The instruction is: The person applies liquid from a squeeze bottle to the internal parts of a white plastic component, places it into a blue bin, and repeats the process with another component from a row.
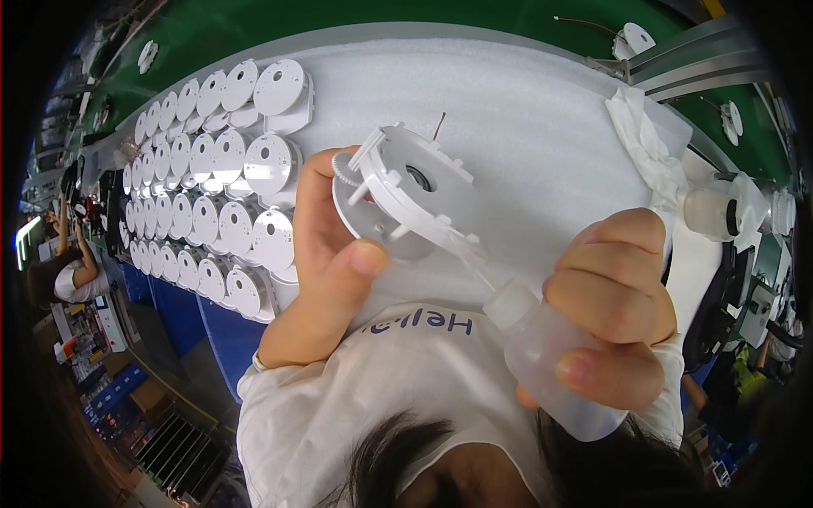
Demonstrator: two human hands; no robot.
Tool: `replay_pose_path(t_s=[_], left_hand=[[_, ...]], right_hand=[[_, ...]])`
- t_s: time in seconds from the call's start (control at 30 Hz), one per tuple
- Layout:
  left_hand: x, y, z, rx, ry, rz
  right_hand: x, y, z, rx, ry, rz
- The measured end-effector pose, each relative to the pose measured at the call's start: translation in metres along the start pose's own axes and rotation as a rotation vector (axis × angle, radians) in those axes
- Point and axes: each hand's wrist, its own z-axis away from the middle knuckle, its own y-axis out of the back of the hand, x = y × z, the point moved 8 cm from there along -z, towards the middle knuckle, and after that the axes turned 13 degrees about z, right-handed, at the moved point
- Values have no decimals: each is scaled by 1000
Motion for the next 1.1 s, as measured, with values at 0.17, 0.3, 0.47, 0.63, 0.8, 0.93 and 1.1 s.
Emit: replay_pose_path(t_s=[0.17, 0.3, 0.47, 0.63, 0.8, 0.93, 1.1], left_hand=[[-1, 2, -2, 58, 37, -22], [7, 15, 2, 156, -76, -18], [67, -15, -9, 129, -623, -696], [52, -70, -105, -37, -427, -1798], [28, -60, -234, -101, 203, -1830], [-6, -76, -235, -427, 414, -1543], [-2, -51, -239, -15, 164, -1935]], right_hand=[[0, 0, 2, 7, -10, 12], [14, 0, 3, -20, -84, -183], [94, -22, 45, 216, -978, -795], [174, -66, 114, 282, -1401, -1199], [162, -75, 88, 388, -1375, -1246], [166, -74, 99, 264, -1414, -1203], [162, -79, 88, 294, -1291, -1245]])
